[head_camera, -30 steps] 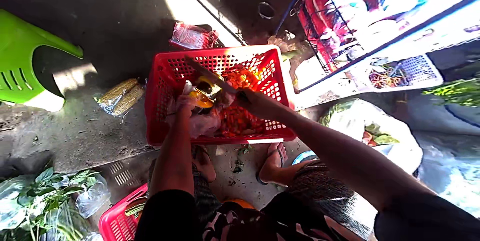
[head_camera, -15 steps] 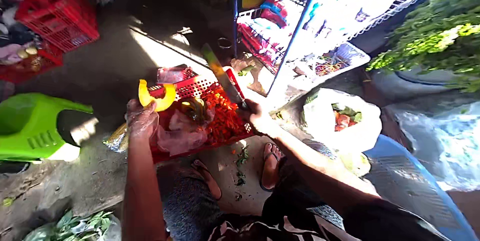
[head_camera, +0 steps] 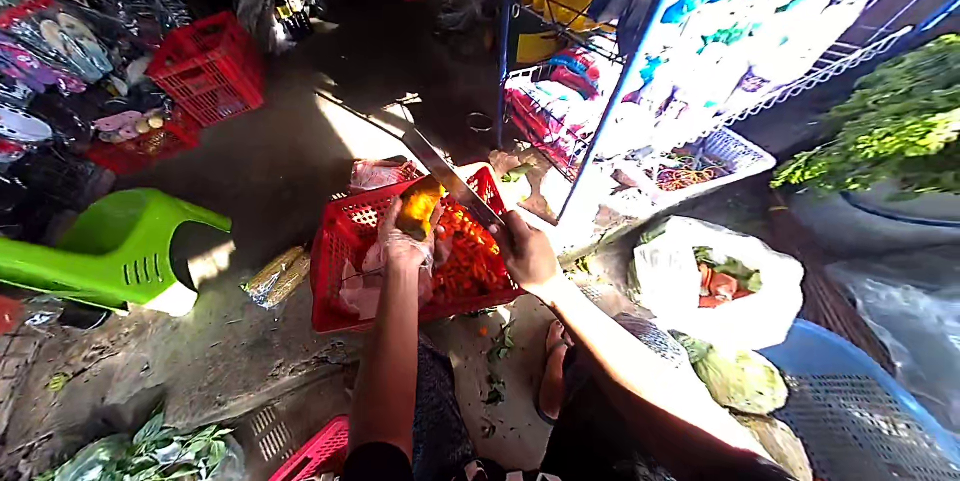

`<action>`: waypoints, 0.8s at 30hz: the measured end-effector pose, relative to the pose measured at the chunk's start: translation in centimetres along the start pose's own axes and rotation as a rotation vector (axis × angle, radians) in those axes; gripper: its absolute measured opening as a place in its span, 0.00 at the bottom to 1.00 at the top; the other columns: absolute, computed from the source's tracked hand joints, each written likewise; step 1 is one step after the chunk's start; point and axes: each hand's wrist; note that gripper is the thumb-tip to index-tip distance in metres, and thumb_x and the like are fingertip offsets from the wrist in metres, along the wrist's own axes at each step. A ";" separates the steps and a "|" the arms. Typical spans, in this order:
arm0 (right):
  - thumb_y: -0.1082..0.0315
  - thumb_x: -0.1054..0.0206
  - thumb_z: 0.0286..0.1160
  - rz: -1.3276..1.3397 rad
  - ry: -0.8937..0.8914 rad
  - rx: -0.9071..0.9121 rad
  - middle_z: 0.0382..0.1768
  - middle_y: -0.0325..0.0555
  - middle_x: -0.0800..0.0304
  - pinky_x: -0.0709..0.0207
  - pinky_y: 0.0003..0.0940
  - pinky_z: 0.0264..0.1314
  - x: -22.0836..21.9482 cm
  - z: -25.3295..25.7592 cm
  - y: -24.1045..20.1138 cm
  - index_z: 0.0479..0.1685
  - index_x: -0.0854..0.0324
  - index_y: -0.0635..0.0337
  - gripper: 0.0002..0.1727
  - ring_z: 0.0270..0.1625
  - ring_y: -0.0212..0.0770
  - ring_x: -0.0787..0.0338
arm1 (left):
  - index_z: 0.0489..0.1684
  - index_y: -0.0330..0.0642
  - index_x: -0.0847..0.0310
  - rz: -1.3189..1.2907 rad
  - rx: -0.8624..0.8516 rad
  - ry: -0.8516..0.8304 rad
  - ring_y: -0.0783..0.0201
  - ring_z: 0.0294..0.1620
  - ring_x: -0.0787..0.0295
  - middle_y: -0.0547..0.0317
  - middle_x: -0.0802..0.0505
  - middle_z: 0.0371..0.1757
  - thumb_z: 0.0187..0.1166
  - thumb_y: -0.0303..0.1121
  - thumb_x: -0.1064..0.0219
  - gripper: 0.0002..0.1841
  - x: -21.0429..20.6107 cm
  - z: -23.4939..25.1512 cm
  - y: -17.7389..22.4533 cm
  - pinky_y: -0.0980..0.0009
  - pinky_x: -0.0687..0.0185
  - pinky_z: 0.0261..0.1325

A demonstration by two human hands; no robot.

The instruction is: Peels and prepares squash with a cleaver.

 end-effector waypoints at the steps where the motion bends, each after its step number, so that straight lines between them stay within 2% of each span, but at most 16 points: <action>1: 0.55 0.44 0.89 -0.047 0.039 0.024 0.27 0.58 0.11 0.16 0.59 0.34 -0.3 0.2 0.2 0.47 0.16 0.68 0.21 0.31 0.59 0.08 | 0.67 0.45 0.29 0.002 0.003 -0.003 0.48 0.55 0.13 0.46 0.13 0.56 0.91 0.46 0.50 0.18 -0.1 -0.1 -0.5 0.46 0.14 0.55; 3: 0.53 0.45 0.90 -0.113 0.075 0.031 0.26 0.57 0.12 0.17 0.58 0.30 -0.6 0.8 0.7 0.44 0.17 0.67 0.23 0.28 0.59 0.09 | 0.70 0.43 0.29 -0.031 0.011 -0.017 0.47 0.57 0.13 0.44 0.13 0.58 0.92 0.44 0.51 0.19 -0.1 -0.1 -1.4 0.44 0.14 0.57; 5: 0.51 0.47 0.91 -0.165 0.070 0.020 0.25 0.57 0.13 0.18 0.58 0.29 -0.8 1.4 1.0 0.43 0.17 0.68 0.25 0.28 0.59 0.09 | 0.71 0.44 0.28 -0.027 0.020 -0.026 0.48 0.55 0.12 0.45 0.13 0.58 0.93 0.42 0.54 0.19 -0.3 -0.3 -1.8 0.46 0.13 0.55; 7: 0.51 0.47 0.91 -0.184 0.096 0.036 0.24 0.57 0.13 0.18 0.58 0.27 -1.5 1.7 1.3 0.42 0.17 0.69 0.26 0.26 0.59 0.09 | 0.72 0.45 0.30 -0.002 0.023 -0.022 0.50 0.56 0.14 0.46 0.14 0.59 0.94 0.41 0.55 0.18 -0.7 -1.0 -1.5 0.47 0.14 0.57; 12: 0.55 0.46 0.90 -0.211 0.248 0.162 0.21 0.52 0.15 0.21 0.46 0.22 -2.8 2.0 1.3 0.39 0.17 0.68 0.24 0.21 0.49 0.13 | 0.71 0.48 0.27 -0.014 0.034 0.038 0.53 0.56 0.13 0.50 0.12 0.58 0.94 0.47 0.54 0.20 -1.1 -1.6 -0.8 0.51 0.14 0.57; 17: 0.57 0.47 0.90 -0.241 0.238 0.144 0.19 0.53 0.18 0.21 0.46 0.23 -4.3 2.8 1.0 0.36 0.19 0.70 0.23 0.20 0.50 0.13 | 0.73 0.46 0.30 -0.029 0.051 0.025 0.54 0.59 0.14 0.49 0.13 0.60 0.94 0.50 0.55 0.22 -0.2 -1.6 -0.9 0.52 0.15 0.60; 20: 0.58 0.47 0.89 -0.240 0.256 0.173 0.17 0.52 0.19 0.22 0.44 0.22 -5.6 3.0 1.3 0.34 0.20 0.69 0.23 0.20 0.48 0.14 | 0.67 0.45 0.28 -0.173 0.091 0.015 0.50 0.56 0.12 0.47 0.13 0.56 0.93 0.51 0.54 0.22 0.4 -1.5 -1.1 0.48 0.13 0.58; 24: 0.60 0.45 0.87 -0.255 0.258 0.203 0.19 0.53 0.16 0.20 0.47 0.22 -6.5 3.0 1.4 0.33 0.19 0.70 0.21 0.20 0.51 0.12 | 0.62 0.44 0.26 -0.225 0.060 -0.071 0.51 0.54 0.10 0.48 0.11 0.52 0.94 0.52 0.59 0.23 1.2 -1.4 -1.4 0.49 0.12 0.56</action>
Point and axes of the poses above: each hand's wrist, its own z-axis towards the middle knuckle, its own x-axis out of the back of the hand, y = z × x
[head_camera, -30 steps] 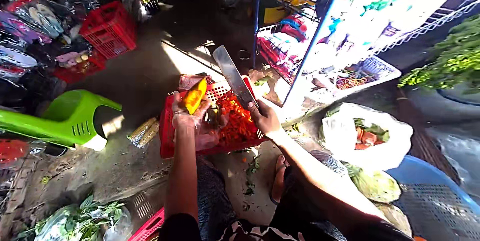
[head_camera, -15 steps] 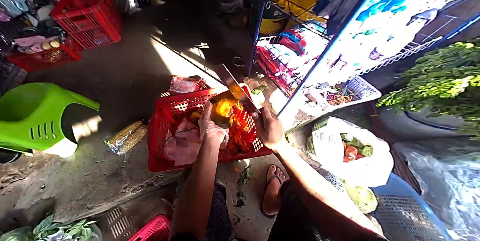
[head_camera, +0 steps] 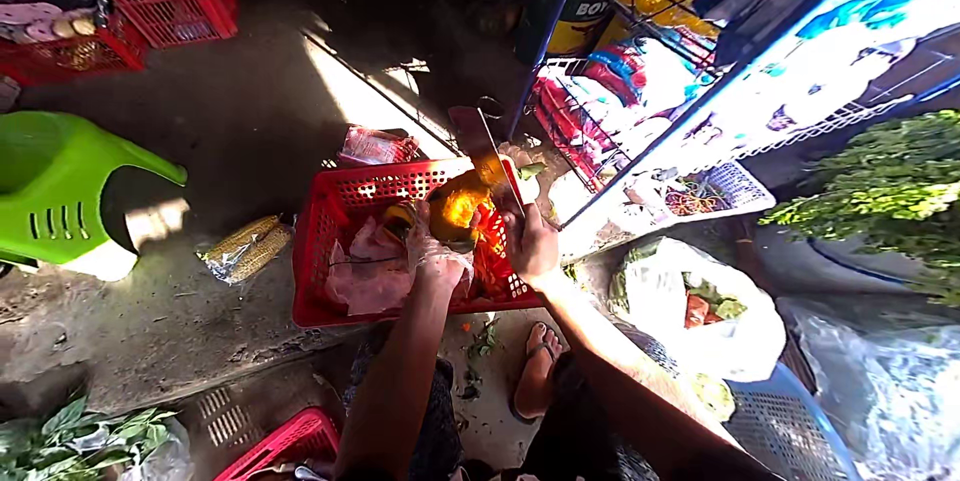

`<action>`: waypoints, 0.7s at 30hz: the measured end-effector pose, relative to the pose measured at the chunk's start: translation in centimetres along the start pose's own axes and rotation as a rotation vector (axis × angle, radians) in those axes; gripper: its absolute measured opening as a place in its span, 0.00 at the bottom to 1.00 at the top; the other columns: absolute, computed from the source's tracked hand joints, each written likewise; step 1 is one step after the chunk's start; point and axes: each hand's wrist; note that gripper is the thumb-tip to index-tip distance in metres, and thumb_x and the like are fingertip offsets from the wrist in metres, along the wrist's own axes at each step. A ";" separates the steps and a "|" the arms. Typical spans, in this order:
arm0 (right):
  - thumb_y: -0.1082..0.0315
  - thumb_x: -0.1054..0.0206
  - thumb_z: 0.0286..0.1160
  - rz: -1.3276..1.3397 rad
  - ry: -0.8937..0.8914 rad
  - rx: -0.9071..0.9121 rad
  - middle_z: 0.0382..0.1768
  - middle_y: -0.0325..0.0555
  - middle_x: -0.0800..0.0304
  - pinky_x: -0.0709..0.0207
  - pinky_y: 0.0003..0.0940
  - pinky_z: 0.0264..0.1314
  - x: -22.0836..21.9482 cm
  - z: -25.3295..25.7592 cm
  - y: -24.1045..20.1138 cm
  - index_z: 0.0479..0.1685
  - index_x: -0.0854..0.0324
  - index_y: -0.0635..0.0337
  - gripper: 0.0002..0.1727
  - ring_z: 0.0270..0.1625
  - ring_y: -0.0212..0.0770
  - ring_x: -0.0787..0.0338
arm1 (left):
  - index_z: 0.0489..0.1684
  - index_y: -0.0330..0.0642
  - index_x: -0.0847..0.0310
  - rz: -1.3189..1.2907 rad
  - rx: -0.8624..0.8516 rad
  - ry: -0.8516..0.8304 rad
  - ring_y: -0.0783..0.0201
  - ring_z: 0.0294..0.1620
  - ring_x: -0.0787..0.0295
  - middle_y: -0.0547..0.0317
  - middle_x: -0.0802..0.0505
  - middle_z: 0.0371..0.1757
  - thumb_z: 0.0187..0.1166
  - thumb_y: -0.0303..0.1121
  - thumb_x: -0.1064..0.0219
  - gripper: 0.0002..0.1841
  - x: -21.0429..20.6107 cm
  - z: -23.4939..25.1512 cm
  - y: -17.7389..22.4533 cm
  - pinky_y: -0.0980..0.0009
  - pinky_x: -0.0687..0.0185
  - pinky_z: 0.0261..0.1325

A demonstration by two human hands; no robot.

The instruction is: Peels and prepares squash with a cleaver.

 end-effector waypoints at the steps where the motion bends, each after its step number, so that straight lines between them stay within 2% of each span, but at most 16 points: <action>1: 0.60 0.44 0.86 -0.012 -0.014 0.004 0.19 0.54 0.16 0.20 0.48 0.22 0.0 -0.1 0.0 0.33 0.18 0.70 0.20 0.21 0.53 0.11 | 0.62 0.44 0.26 0.020 -0.005 0.007 0.51 0.53 0.10 0.49 0.11 0.52 0.94 0.51 0.59 0.23 0.0 0.0 0.2 0.50 0.11 0.55; 3: 0.59 0.44 0.86 -0.036 -0.053 0.006 0.17 0.55 0.16 0.21 0.50 0.21 0.1 -0.3 0.2 0.32 0.18 0.70 0.22 0.20 0.55 0.11 | 0.65 0.46 0.25 0.137 -0.029 0.054 0.54 0.51 0.10 0.50 0.10 0.52 0.94 0.51 0.57 0.22 -0.1 0.0 0.7 0.54 0.11 0.53; 6: 0.57 0.45 0.88 -0.028 -0.110 -0.022 0.17 0.54 0.16 0.20 0.50 0.22 0.3 -0.5 0.2 0.33 0.17 0.69 0.23 0.20 0.54 0.11 | 0.73 0.50 0.27 0.247 -0.049 0.084 0.56 0.57 0.12 0.52 0.11 0.59 0.93 0.52 0.55 0.23 0.1 0.2 0.9 0.55 0.14 0.58; 10: 0.57 0.45 0.87 0.021 -0.159 -0.089 0.19 0.56 0.14 0.19 0.54 0.24 -0.5 -1.2 0.5 0.37 0.16 0.71 0.23 0.22 0.57 0.10 | 0.65 0.47 0.26 0.095 -0.053 -0.005 0.55 0.54 0.11 0.52 0.11 0.53 0.93 0.51 0.56 0.21 0.7 -0.1 -0.5 0.51 0.12 0.57; 12: 0.54 0.46 0.88 0.039 -0.185 -0.088 0.17 0.54 0.16 0.20 0.54 0.24 -0.3 -1.3 0.8 0.37 0.16 0.70 0.25 0.21 0.56 0.11 | 0.62 0.46 0.24 0.106 -0.041 -0.023 0.55 0.51 0.09 0.51 0.10 0.50 0.93 0.50 0.56 0.21 0.9 0.0 -0.4 0.52 0.11 0.55; 16: 0.50 0.46 0.89 0.079 -0.286 -0.074 0.15 0.51 0.20 0.22 0.52 0.25 0.9 -0.5 1.4 0.37 0.17 0.68 0.27 0.21 0.53 0.13 | 0.68 0.49 0.23 0.222 -0.026 -0.056 0.59 0.49 0.09 0.53 0.09 0.52 0.93 0.49 0.54 0.21 1.1 0.5 0.2 0.59 0.11 0.50; 19: 0.51 0.45 0.89 0.176 -0.398 -0.123 0.17 0.48 0.21 0.24 0.50 0.28 1.7 0.1 1.6 0.41 0.17 0.69 0.25 0.23 0.48 0.16 | 0.67 0.49 0.23 0.189 -0.044 -0.011 0.59 0.49 0.10 0.54 0.09 0.52 0.92 0.45 0.52 0.18 0.9 0.3 -0.2 0.59 0.11 0.50; 21: 0.53 0.43 0.89 0.282 -0.487 -0.206 0.20 0.45 0.19 0.23 0.43 0.32 2.3 0.4 0.9 0.46 0.15 0.69 0.23 0.25 0.40 0.17 | 0.63 0.49 0.22 0.173 -0.065 0.035 0.61 0.48 0.11 0.56 0.09 0.49 0.92 0.43 0.51 0.16 0.6 0.4 -0.4 0.60 0.12 0.50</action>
Point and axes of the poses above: each hand's wrist, its own z-axis towards the middle knuckle, its own x-axis out of the back of the hand, y = z × x
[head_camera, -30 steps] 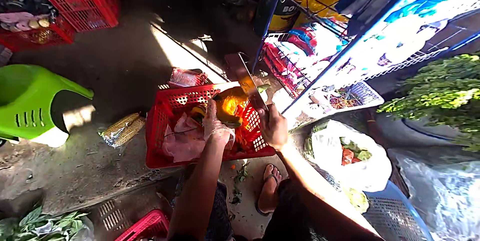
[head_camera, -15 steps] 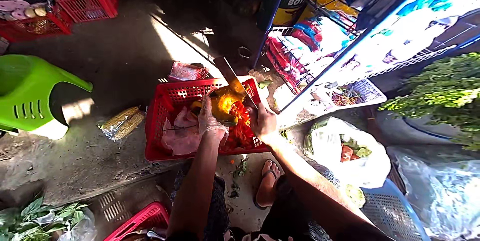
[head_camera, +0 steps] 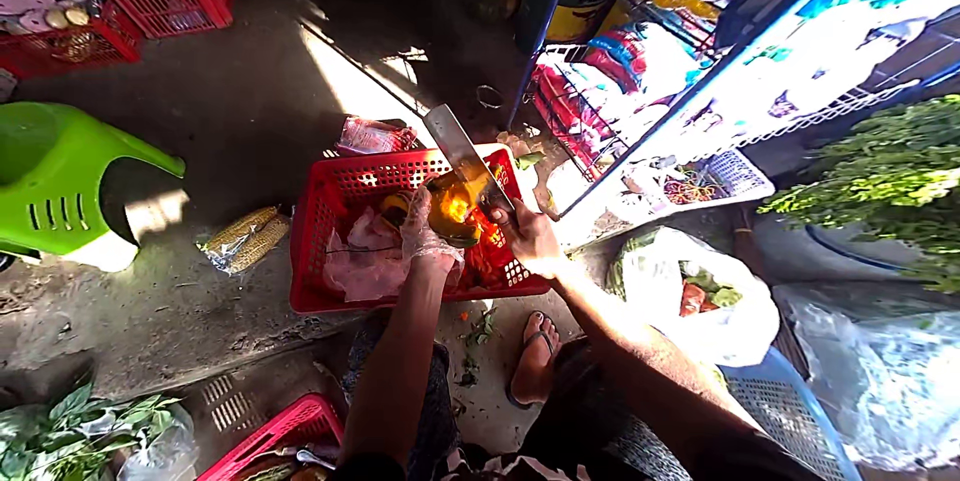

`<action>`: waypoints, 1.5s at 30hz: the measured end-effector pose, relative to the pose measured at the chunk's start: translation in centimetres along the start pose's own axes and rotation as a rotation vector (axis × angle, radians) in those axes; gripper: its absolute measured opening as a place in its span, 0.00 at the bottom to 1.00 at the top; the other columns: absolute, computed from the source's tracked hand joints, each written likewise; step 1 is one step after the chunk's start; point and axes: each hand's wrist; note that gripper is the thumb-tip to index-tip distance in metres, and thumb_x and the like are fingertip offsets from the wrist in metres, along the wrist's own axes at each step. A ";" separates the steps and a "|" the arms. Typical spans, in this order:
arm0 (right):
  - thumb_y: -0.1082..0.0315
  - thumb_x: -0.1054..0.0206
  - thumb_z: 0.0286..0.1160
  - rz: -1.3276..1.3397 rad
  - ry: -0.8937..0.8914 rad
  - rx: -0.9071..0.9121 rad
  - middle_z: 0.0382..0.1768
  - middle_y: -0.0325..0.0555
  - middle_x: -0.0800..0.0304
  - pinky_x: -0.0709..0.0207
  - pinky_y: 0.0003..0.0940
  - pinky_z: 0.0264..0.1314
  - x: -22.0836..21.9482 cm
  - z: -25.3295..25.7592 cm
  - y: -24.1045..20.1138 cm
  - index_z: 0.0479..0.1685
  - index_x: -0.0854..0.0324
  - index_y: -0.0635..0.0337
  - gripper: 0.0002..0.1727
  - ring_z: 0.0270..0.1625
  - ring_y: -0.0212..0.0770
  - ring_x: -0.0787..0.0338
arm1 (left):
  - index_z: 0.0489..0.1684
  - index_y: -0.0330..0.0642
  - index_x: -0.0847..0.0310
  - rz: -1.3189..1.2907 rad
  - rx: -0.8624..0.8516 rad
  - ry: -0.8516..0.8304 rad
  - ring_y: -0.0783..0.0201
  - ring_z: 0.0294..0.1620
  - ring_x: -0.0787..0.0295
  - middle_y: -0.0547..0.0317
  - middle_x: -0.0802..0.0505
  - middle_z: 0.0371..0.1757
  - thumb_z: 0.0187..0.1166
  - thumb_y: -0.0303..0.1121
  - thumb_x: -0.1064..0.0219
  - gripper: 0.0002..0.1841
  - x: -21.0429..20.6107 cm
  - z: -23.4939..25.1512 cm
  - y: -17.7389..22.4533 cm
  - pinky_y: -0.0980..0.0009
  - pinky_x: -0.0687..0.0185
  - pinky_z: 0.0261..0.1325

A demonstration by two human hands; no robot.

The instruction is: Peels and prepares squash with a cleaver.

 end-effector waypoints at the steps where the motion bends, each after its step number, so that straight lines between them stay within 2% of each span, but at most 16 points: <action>1: 0.53 0.44 0.90 0.058 -0.047 -0.046 0.22 0.41 0.20 0.23 0.38 0.34 -0.1 -0.3 -0.6 0.48 0.15 0.66 0.23 0.26 0.35 0.19 | 0.58 0.49 0.20 -0.012 -0.019 0.026 0.62 0.45 0.10 0.57 0.09 0.45 0.91 0.42 0.50 0.14 -0.2 0.2 -0.1 0.61 0.12 0.47; 4: 0.49 0.44 0.89 -0.034 0.085 -0.003 0.19 0.48 0.16 0.21 0.50 0.30 -1.4 -1.3 -0.8 0.45 0.13 0.67 0.27 0.23 0.47 0.14 | 0.53 0.49 0.20 -0.041 -0.034 0.026 0.64 0.43 0.10 0.60 0.10 0.42 0.91 0.45 0.50 0.15 -0.5 0.5 0.1 0.62 0.11 0.45; 7: 0.53 0.44 0.90 -0.148 0.277 0.267 0.21 0.50 0.15 0.20 0.43 0.26 -0.9 -1.7 -0.5 0.36 0.15 0.65 0.25 0.22 0.46 0.14 | 0.57 0.50 0.19 -0.091 0.007 -0.008 0.60 0.44 0.09 0.57 0.08 0.45 0.91 0.45 0.50 0.16 -0.2 0.8 0.9 0.59 0.10 0.46; 9: 0.61 0.43 0.87 -0.152 0.262 0.453 0.31 0.55 0.09 0.15 0.42 0.33 0.2 -2.4 -1.5 0.44 0.11 0.65 0.18 0.30 0.48 0.09 | 0.62 0.51 0.20 -0.123 0.048 -0.098 0.55 0.49 0.08 0.53 0.08 0.51 0.90 0.48 0.51 0.19 0.5 1.6 1.7 0.53 0.10 0.50; 11: 0.66 0.42 0.84 -0.184 0.269 0.546 0.33 0.57 0.08 0.15 0.42 0.29 -0.1 -3.3 -2.8 0.52 0.11 0.65 0.15 0.30 0.50 0.08 | 0.65 0.49 0.22 -0.113 0.085 -0.237 0.56 0.54 0.09 0.53 0.09 0.54 0.90 0.50 0.51 0.21 1.4 2.6 2.4 0.52 0.11 0.57; 12: 0.67 0.43 0.84 -0.219 0.295 0.556 0.33 0.56 0.08 0.15 0.41 0.28 -0.6 -3.6 -3.3 0.52 0.11 0.64 0.15 0.29 0.50 0.08 | 0.61 0.49 0.21 -0.045 0.064 -0.225 0.62 0.50 0.09 0.57 0.08 0.49 0.90 0.52 0.54 0.22 0.8 2.3 3.2 0.60 0.11 0.52; 15: 0.69 0.42 0.82 -0.287 0.329 0.557 0.27 0.54 0.10 0.16 0.39 0.27 -1.7 -4.1 -3.9 0.48 0.11 0.65 0.14 0.26 0.49 0.09 | 0.55 0.45 0.24 0.111 -0.120 -0.145 0.79 0.43 0.13 0.68 0.10 0.41 0.95 0.34 0.61 0.17 -1.0 0.8 4.9 0.79 0.15 0.47; 18: 0.71 0.43 0.80 -0.304 0.305 0.579 0.24 0.52 0.12 0.18 0.39 0.24 -1.8 -4.4 -3.6 0.47 0.12 0.65 0.13 0.24 0.49 0.11 | 0.66 0.50 0.20 0.088 -0.116 -0.386 0.71 0.57 0.11 0.65 0.08 0.55 0.92 0.43 0.55 0.19 1.2 2.0 4.1 0.69 0.13 0.60; 23: 0.71 0.43 0.80 -0.281 0.286 0.577 0.23 0.53 0.14 0.18 0.40 0.23 -2.5 -4.7 -3.7 0.43 0.14 0.67 0.12 0.23 0.49 0.12 | 0.73 0.53 0.24 0.132 -0.081 -0.630 0.74 0.62 0.13 0.67 0.10 0.62 0.91 0.48 0.54 0.22 2.8 3.4 4.5 0.73 0.16 0.65; 27: 0.73 0.40 0.74 -0.327 0.273 0.510 0.25 0.57 0.12 0.17 0.44 0.22 -3.9 -4.5 -2.7 0.40 0.13 0.69 0.10 0.23 0.54 0.10 | 0.59 0.47 0.23 0.154 -0.022 -0.287 0.78 0.44 0.12 0.67 0.09 0.43 0.95 0.36 0.67 0.21 -0.4 -0.1 5.5 0.79 0.15 0.48; 29: 0.74 0.39 0.73 -0.344 0.292 0.486 0.25 0.57 0.12 0.17 0.44 0.22 -4.5 -4.3 -2.6 0.39 0.13 0.68 0.09 0.24 0.54 0.09 | 0.52 0.48 0.21 0.097 -0.032 -0.128 0.77 0.39 0.12 0.68 0.09 0.38 0.95 0.37 0.60 0.17 -1.1 -0.5 4.9 0.78 0.15 0.43; 31: 0.74 0.39 0.74 -0.353 0.317 0.468 0.25 0.56 0.12 0.17 0.43 0.21 -5.0 -4.2 -2.6 0.39 0.13 0.67 0.09 0.24 0.54 0.09 | 0.50 0.49 0.16 0.023 -0.044 -0.117 0.71 0.37 0.10 0.64 0.08 0.38 0.89 0.41 0.48 0.14 0.0 0.4 3.8 0.73 0.12 0.40; 33: 0.74 0.38 0.74 -0.364 0.325 0.414 0.25 0.57 0.11 0.17 0.45 0.21 -5.4 -4.0 -2.7 0.40 0.12 0.66 0.09 0.24 0.55 0.09 | 0.45 0.49 0.15 -0.006 -0.053 -0.103 0.68 0.35 0.09 0.63 0.07 0.36 0.88 0.41 0.47 0.13 -0.1 0.4 3.3 0.70 0.11 0.38; 36: 0.71 0.37 0.77 -0.374 0.316 0.348 0.26 0.57 0.10 0.18 0.48 0.19 -5.9 -3.7 -2.6 0.39 0.11 0.65 0.09 0.24 0.56 0.08 | 0.50 0.47 0.16 -0.078 -0.001 -0.042 0.62 0.41 0.07 0.57 0.06 0.41 0.85 0.39 0.42 0.11 -0.6 0.3 3.1 0.62 0.09 0.42; 41: 0.68 0.38 0.80 -0.286 0.287 0.436 0.27 0.56 0.09 0.16 0.47 0.23 -4.3 -3.1 -1.9 0.40 0.11 0.65 0.12 0.25 0.53 0.08 | 0.55 0.47 0.19 -0.121 0.023 -0.100 0.57 0.49 0.08 0.54 0.07 0.48 0.87 0.41 0.45 0.13 -0.4 0.2 3.5 0.54 0.10 0.52; 45: 0.65 0.43 0.85 -0.169 0.159 0.602 0.28 0.55 0.09 0.16 0.45 0.27 -1.5 -2.6 -0.7 0.43 0.12 0.65 0.15 0.27 0.52 0.08 | 0.45 0.54 0.19 0.135 -0.016 -0.171 0.74 0.38 0.10 0.69 0.08 0.36 0.91 0.43 0.52 0.14 -1.2 -0.4 6.2 0.72 0.11 0.41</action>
Point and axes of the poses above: each hand's wrist, its own z-axis towards the middle knuckle, its own x-axis out of the back of the hand, y = z × x
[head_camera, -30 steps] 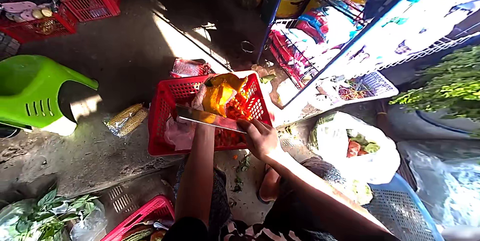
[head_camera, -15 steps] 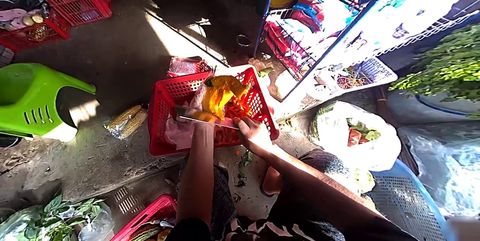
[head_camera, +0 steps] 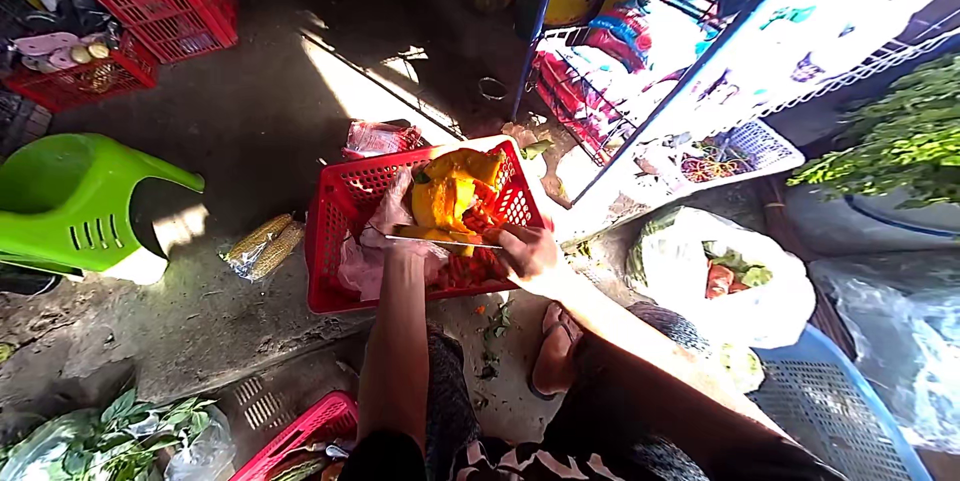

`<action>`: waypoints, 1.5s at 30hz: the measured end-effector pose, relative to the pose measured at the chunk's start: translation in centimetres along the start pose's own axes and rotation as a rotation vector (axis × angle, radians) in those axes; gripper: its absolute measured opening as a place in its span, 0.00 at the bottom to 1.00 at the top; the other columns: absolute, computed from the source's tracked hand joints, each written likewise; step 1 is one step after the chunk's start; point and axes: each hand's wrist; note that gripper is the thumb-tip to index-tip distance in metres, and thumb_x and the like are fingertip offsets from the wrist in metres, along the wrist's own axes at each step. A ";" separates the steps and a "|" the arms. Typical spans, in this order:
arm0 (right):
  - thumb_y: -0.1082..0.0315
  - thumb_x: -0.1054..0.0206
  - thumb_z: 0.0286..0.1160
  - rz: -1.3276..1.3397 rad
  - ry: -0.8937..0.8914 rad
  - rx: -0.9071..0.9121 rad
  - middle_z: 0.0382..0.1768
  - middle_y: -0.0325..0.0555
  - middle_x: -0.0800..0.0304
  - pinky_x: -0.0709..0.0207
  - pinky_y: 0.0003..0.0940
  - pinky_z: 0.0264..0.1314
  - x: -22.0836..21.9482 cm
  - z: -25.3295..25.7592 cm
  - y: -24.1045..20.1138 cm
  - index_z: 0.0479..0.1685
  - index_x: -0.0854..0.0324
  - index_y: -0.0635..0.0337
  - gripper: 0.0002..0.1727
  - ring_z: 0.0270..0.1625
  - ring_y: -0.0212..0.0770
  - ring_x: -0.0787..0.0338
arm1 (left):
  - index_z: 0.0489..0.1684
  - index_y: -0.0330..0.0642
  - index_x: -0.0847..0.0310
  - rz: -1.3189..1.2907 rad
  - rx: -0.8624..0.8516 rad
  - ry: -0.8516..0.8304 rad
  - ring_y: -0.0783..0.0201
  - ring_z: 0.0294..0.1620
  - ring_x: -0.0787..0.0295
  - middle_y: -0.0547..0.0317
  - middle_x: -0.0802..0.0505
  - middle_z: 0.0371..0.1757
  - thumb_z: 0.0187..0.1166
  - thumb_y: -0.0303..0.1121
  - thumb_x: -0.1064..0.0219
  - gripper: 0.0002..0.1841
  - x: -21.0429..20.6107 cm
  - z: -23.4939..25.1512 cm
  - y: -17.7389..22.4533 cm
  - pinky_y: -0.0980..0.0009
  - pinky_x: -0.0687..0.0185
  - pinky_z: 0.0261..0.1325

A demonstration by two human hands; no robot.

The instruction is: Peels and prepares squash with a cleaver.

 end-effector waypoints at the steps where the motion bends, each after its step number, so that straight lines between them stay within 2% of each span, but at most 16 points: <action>1: 0.65 0.43 0.86 0.012 -0.016 -0.004 0.28 0.55 0.10 0.16 0.45 0.27 0.1 -0.2 0.2 0.43 0.12 0.65 0.15 0.27 0.51 0.09 | 0.48 0.55 0.19 0.102 0.010 -0.034 0.76 0.38 0.10 0.70 0.08 0.38 0.91 0.46 0.50 0.14 0.3 0.6 0.1 0.74 0.11 0.41; 2: 0.64 0.43 0.87 0.016 -0.036 -0.021 0.28 0.55 0.10 0.16 0.46 0.28 0.1 -0.4 0.4 0.43 0.12 0.65 0.16 0.28 0.52 0.08 | 0.51 0.53 0.17 0.173 0.049 -0.056 0.74 0.38 0.09 0.68 0.07 0.39 0.89 0.50 0.45 0.15 0.7 1.1 -0.1 0.73 0.11 0.41; 4: 0.63 0.43 0.87 -0.007 -0.047 -0.056 0.30 0.55 0.08 0.14 0.46 0.30 -0.3 -0.9 0.6 0.42 0.13 0.65 0.16 0.30 0.51 0.07 | 0.53 0.49 0.16 0.204 0.148 -0.053 0.70 0.37 0.09 0.62 0.07 0.39 0.86 0.49 0.39 0.16 0.8 1.8 -0.7 0.70 0.10 0.38; 8: 0.64 0.40 0.84 -0.091 -0.025 -0.148 0.27 0.55 0.09 0.14 0.48 0.27 -0.7 -1.1 0.4 0.39 0.13 0.66 0.15 0.28 0.53 0.06 | 0.63 0.46 0.16 0.133 0.172 -0.028 0.64 0.44 0.07 0.57 0.06 0.48 0.88 0.41 0.41 0.15 0.1 2.3 -2.1 0.66 0.09 0.46; 10: 0.64 0.39 0.82 -0.136 -0.005 -0.211 0.25 0.55 0.10 0.16 0.49 0.25 -1.4 -1.4 0.0 0.37 0.13 0.67 0.14 0.25 0.54 0.07 | 0.61 0.48 0.16 0.138 0.188 0.061 0.62 0.40 0.07 0.56 0.06 0.46 0.85 0.42 0.38 0.15 0.2 2.6 -2.9 0.64 0.09 0.40; 12: 0.64 0.38 0.83 -0.150 -0.038 -0.305 0.27 0.58 0.09 0.14 0.53 0.27 -2.0 -1.6 -0.2 0.39 0.12 0.68 0.15 0.27 0.58 0.06 | 0.62 0.47 0.16 0.141 0.192 0.143 0.60 0.41 0.08 0.54 0.07 0.47 0.83 0.42 0.36 0.15 0.6 2.7 -3.5 0.61 0.10 0.41; 15: 0.64 0.41 0.85 -0.181 -0.107 -0.420 0.31 0.60 0.08 0.16 0.60 0.29 -2.1 -1.4 1.0 0.42 0.12 0.66 0.16 0.31 0.64 0.06 | 0.60 0.45 0.20 0.161 0.209 0.278 0.57 0.47 0.11 0.52 0.10 0.50 0.86 0.41 0.40 0.14 0.6 2.6 -4.9 0.55 0.13 0.48; 17: 0.64 0.41 0.85 -0.110 -0.111 -0.417 0.28 0.60 0.09 0.16 0.60 0.29 -1.7 -1.0 1.4 0.43 0.12 0.67 0.16 0.30 0.63 0.07 | 0.61 0.45 0.19 0.162 0.234 0.274 0.58 0.49 0.12 0.53 0.10 0.50 0.87 0.40 0.41 0.14 0.6 2.5 -5.5 0.55 0.14 0.50; 22: 0.54 0.44 0.89 0.101 -0.122 -0.258 0.19 0.50 0.18 0.22 0.49 0.26 0.5 -1.0 1.5 0.37 0.15 0.65 0.23 0.22 0.50 0.15 | 0.62 0.51 0.18 0.072 0.228 0.086 0.63 0.41 0.08 0.58 0.07 0.46 0.87 0.42 0.44 0.14 0.5 2.5 -4.0 0.63 0.10 0.40; 25: 0.58 0.42 0.87 0.055 -0.180 -0.241 0.27 0.56 0.10 0.16 0.56 0.30 0.7 -1.3 1.6 0.42 0.12 0.64 0.19 0.30 0.57 0.07 | 0.61 0.49 0.17 0.037 0.259 0.073 0.60 0.38 0.08 0.55 0.07 0.45 0.86 0.43 0.43 0.15 0.7 2.7 -4.0 0.62 0.10 0.36; 31: 0.66 0.39 0.84 -0.050 -0.074 -0.267 0.31 0.58 0.08 0.14 0.56 0.31 -1.3 -1.8 0.8 0.41 0.12 0.66 0.13 0.33 0.59 0.06 | 0.62 0.49 0.18 0.014 0.260 0.074 0.57 0.35 0.08 0.51 0.07 0.44 0.87 0.44 0.44 0.16 0.8 3.0 -4.3 0.60 0.10 0.31; 35: 0.66 0.40 0.85 -0.125 -0.193 -0.483 0.40 0.63 0.06 0.15 0.63 0.36 -2.2 -1.9 0.0 0.49 0.12 0.65 0.13 0.39 0.66 0.05 | 0.53 0.46 0.19 0.107 0.191 0.303 0.60 0.34 0.10 0.54 0.09 0.39 0.87 0.41 0.44 0.12 -0.6 1.5 -4.6 0.63 0.12 0.32; 37: 0.69 0.38 0.81 -0.170 -0.142 -0.497 0.37 0.63 0.07 0.16 0.63 0.29 -2.1 -1.1 0.6 0.47 0.10 0.64 0.12 0.35 0.66 0.06 | 0.56 0.43 0.25 0.149 0.139 0.360 0.60 0.42 0.15 0.53 0.14 0.43 0.91 0.40 0.49 0.12 -0.5 1.1 -5.7 0.58 0.16 0.43; 40: 0.67 0.38 0.82 -0.053 -0.110 -0.395 0.31 0.59 0.09 0.16 0.59 0.27 -1.7 -0.7 1.4 0.44 0.12 0.65 0.12 0.30 0.62 0.07 | 0.54 0.43 0.22 0.119 0.155 0.311 0.58 0.45 0.13 0.52 0.12 0.45 0.89 0.40 0.46 0.12 0.5 1.7 -5.9 0.56 0.14 0.46; 42: 0.63 0.40 0.86 0.023 -0.149 -0.350 0.30 0.58 0.09 0.15 0.58 0.32 -1.2 -0.8 1.3 0.46 0.11 0.65 0.15 0.32 0.60 0.07 | 0.52 0.47 0.18 0.058 0.219 0.251 0.58 0.41 0.10 0.54 0.09 0.43 0.86 0.42 0.41 0.12 0.5 2.2 -4.8 0.58 0.11 0.41; 45: 0.64 0.41 0.85 0.041 -0.158 -0.282 0.28 0.58 0.10 0.16 0.59 0.30 -1.2 -0.8 1.4 0.45 0.11 0.65 0.15 0.30 0.60 0.07 | 0.60 0.49 0.17 0.006 0.271 0.154 0.54 0.41 0.08 0.51 0.07 0.46 0.86 0.45 0.42 0.16 1.5 3.2 -4.4 0.57 0.09 0.40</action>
Point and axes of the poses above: each hand's wrist, its own z-axis towards the middle knuckle, its own x-axis out of the back of the hand, y = z × x
